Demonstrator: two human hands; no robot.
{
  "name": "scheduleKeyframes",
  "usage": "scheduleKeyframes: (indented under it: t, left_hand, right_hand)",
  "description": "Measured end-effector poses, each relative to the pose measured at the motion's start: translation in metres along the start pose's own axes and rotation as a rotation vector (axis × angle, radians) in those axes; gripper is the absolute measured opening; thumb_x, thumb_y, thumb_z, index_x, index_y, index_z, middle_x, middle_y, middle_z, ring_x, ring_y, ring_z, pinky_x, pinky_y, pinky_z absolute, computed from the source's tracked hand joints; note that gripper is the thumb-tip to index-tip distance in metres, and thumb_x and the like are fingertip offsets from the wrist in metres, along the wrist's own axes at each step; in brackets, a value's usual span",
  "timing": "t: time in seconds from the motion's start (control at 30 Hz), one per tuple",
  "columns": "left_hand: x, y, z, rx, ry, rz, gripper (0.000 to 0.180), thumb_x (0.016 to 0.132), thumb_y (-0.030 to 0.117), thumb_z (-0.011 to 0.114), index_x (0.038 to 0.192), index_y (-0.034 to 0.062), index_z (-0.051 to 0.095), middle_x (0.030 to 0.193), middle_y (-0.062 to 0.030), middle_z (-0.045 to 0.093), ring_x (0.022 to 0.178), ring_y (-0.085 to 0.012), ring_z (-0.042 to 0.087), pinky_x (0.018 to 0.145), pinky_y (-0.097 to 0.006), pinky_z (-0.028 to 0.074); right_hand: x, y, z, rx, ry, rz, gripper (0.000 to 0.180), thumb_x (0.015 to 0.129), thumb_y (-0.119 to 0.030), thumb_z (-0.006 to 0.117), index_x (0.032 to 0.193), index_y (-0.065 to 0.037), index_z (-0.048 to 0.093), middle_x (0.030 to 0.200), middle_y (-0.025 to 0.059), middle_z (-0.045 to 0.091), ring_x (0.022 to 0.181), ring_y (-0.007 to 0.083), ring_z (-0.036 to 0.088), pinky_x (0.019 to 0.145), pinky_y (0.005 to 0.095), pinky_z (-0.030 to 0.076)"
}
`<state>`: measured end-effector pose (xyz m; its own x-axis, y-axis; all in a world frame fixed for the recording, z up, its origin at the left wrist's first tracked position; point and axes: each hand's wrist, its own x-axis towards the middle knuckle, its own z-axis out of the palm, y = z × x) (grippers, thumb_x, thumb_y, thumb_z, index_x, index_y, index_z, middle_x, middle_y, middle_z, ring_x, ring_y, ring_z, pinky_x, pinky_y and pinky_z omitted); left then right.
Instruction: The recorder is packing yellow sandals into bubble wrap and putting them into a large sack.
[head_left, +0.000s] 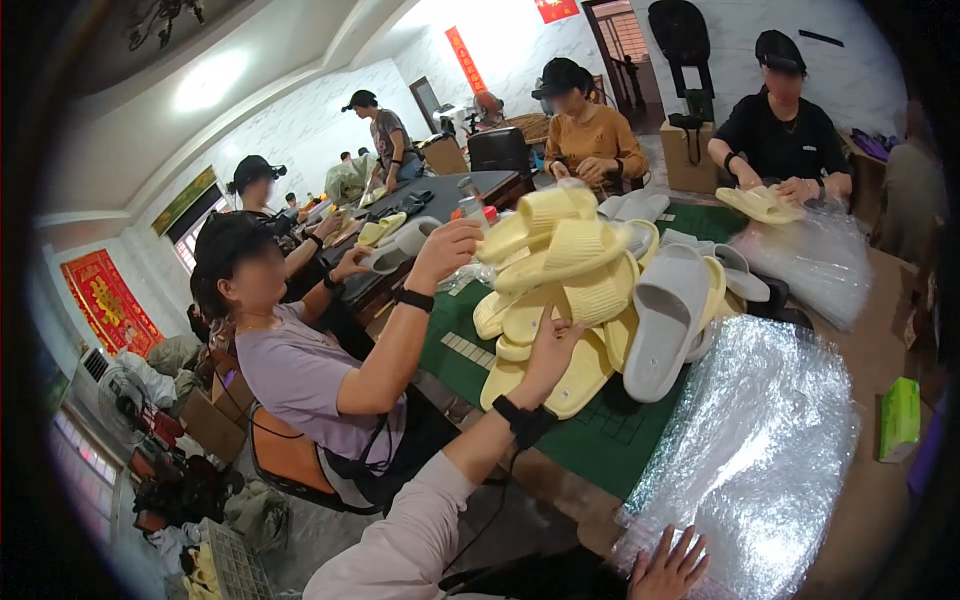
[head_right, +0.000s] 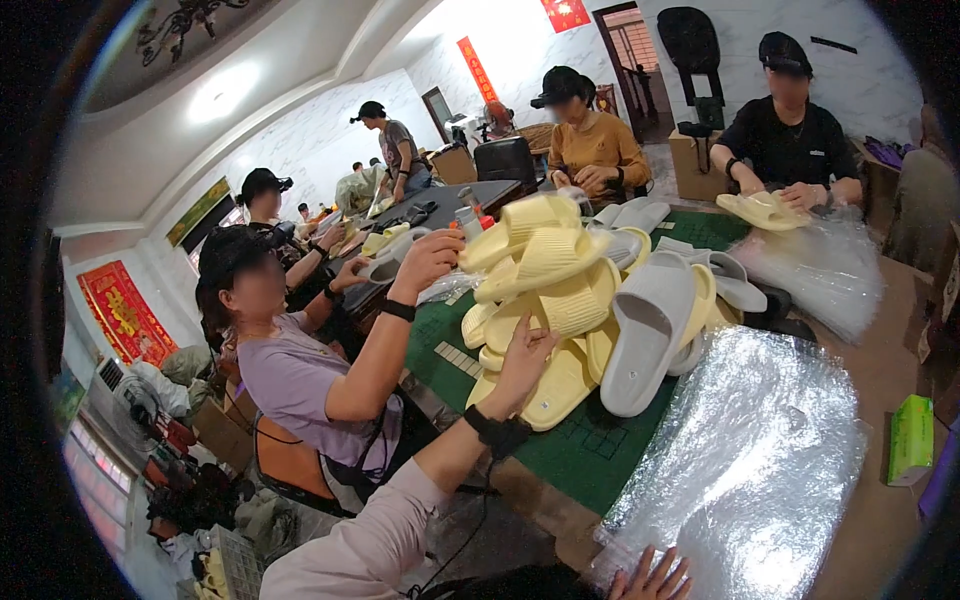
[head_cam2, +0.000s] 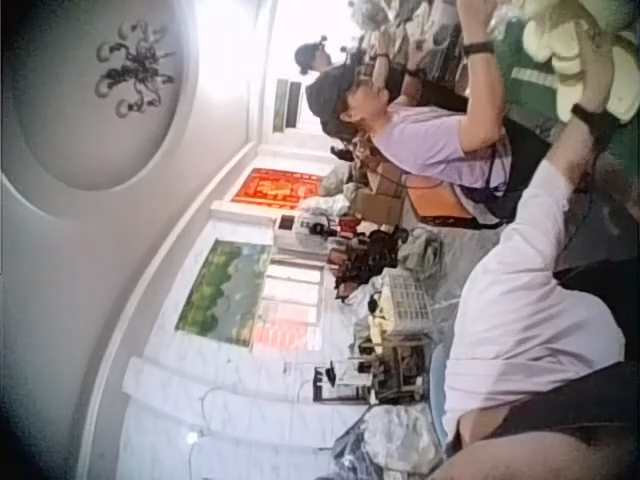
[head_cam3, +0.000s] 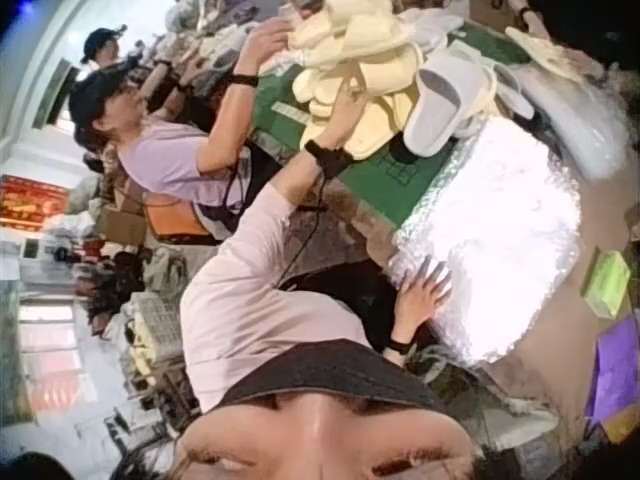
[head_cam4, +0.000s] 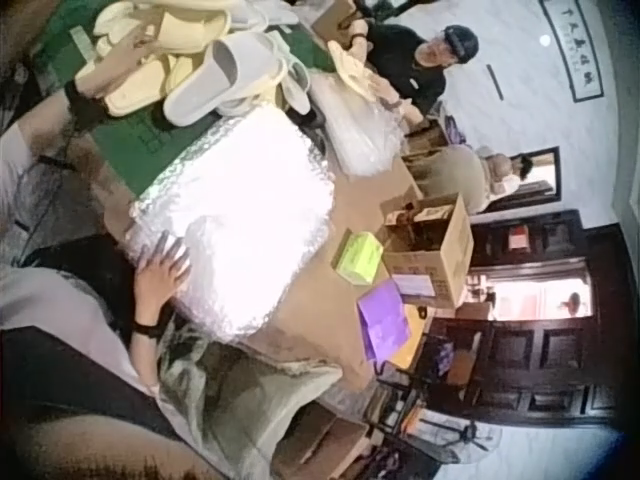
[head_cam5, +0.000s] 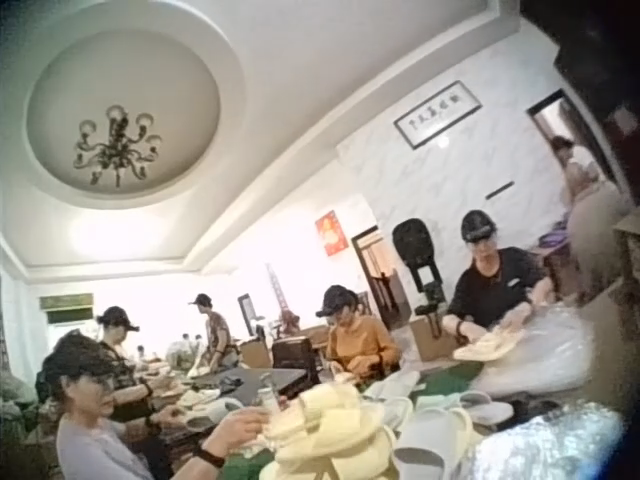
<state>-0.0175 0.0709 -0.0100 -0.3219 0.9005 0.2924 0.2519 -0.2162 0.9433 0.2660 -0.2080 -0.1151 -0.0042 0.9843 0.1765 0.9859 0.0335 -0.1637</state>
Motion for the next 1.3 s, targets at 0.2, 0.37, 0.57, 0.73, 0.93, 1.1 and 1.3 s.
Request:
scheduleKeyframes:
  t: [0.2, 0.37, 0.57, 0.73, 0.93, 1.1, 1.3]
  left_hand:
    - [0.023, 0.005, -0.001, 0.088, -0.048, -0.101, 0.028, 0.091, 0.015, 0.060, 0.110, -0.0066, 0.061, 0.095, -0.0082, 0.065, 0.082, -0.0112, 0.057, 0.074, -0.025, 0.046]
    - [0.028, 0.004, 0.003, 0.259, -0.072, -0.064, 0.026, 0.087, 0.021, 0.062, 0.098, -0.0035, 0.064, 0.083, -0.0099, 0.066, 0.074, -0.0163, 0.058, 0.069, -0.031, 0.046]
    - [0.034, 0.017, -0.041, 0.321, 0.237, 0.327, 0.023, 0.084, 0.012, 0.062, 0.103, -0.0017, 0.062, 0.093, -0.0142, 0.062, 0.088, -0.0262, 0.058, 0.079, -0.035, 0.045]
    - [0.076, 0.014, -0.066, 0.533, 0.453, 0.405, 0.051, 0.083, 0.027, 0.066, 0.125, 0.0020, 0.051, 0.125, -0.0191, 0.051, 0.120, -0.0340, 0.044, 0.099, -0.042, 0.035]
    - [0.127, 0.030, -0.065, 0.807, 0.355, 0.499, 0.062, 0.085, 0.047, 0.060, 0.127, 0.0014, 0.051, 0.127, -0.0226, 0.052, 0.122, -0.0366, 0.045, 0.102, -0.043, 0.034]
    - [0.137, 0.043, -0.060, 0.587, -0.097, 0.345, 0.061, 0.086, 0.045, 0.061, 0.123, -0.0033, 0.053, 0.099, -0.0213, 0.065, 0.094, -0.0358, 0.062, 0.084, -0.038, 0.047]
    - [0.125, 0.075, -0.046, 0.271, -0.279, 0.051, 0.067, 0.085, 0.027, 0.065, 0.137, -0.0042, 0.037, 0.101, -0.0130, 0.064, 0.093, -0.0159, 0.059, 0.077, -0.027, 0.047]
  right_hand:
    - [-0.005, -0.003, 0.008, 0.009, 0.056, -0.003, 0.056, 0.093, -0.043, 0.049, 0.141, -0.016, 0.042, 0.146, 0.0144, 0.037, 0.135, 0.0380, 0.031, 0.108, 0.0556, 0.024]
    - [-0.006, -0.003, -0.004, 0.005, 0.088, 0.007, 0.053, 0.094, -0.038, 0.051, 0.140, -0.010, 0.044, 0.146, 0.0165, 0.036, 0.134, 0.0362, 0.033, 0.109, 0.0509, 0.025]
    - [-0.002, -0.005, 0.017, 0.099, 0.110, 0.014, 0.054, 0.088, -0.037, 0.055, 0.133, -0.010, 0.049, 0.142, 0.0201, 0.039, 0.136, 0.0406, 0.027, 0.110, 0.0571, 0.016]
    - [-0.003, -0.004, 0.017, 0.144, 0.101, 0.000, 0.052, 0.091, -0.042, 0.052, 0.135, -0.015, 0.049, 0.143, 0.0181, 0.039, 0.136, 0.0410, 0.027, 0.110, 0.0586, 0.015]
    - [-0.007, -0.004, 0.018, 0.066, 0.136, -0.003, 0.051, 0.091, -0.042, 0.052, 0.135, -0.016, 0.049, 0.142, 0.0176, 0.040, 0.135, 0.0408, 0.028, 0.110, 0.0581, 0.015]
    - [-0.007, -0.005, 0.021, 0.054, 0.164, 0.006, 0.052, 0.091, -0.044, 0.051, 0.136, -0.018, 0.048, 0.142, 0.0162, 0.040, 0.136, 0.0396, 0.028, 0.111, 0.0570, 0.014]
    - [-0.006, -0.001, 0.018, 0.014, 0.155, 0.005, 0.054, 0.091, -0.047, 0.050, 0.139, -0.021, 0.045, 0.144, 0.0135, 0.040, 0.137, 0.0361, 0.028, 0.111, 0.0562, 0.014]
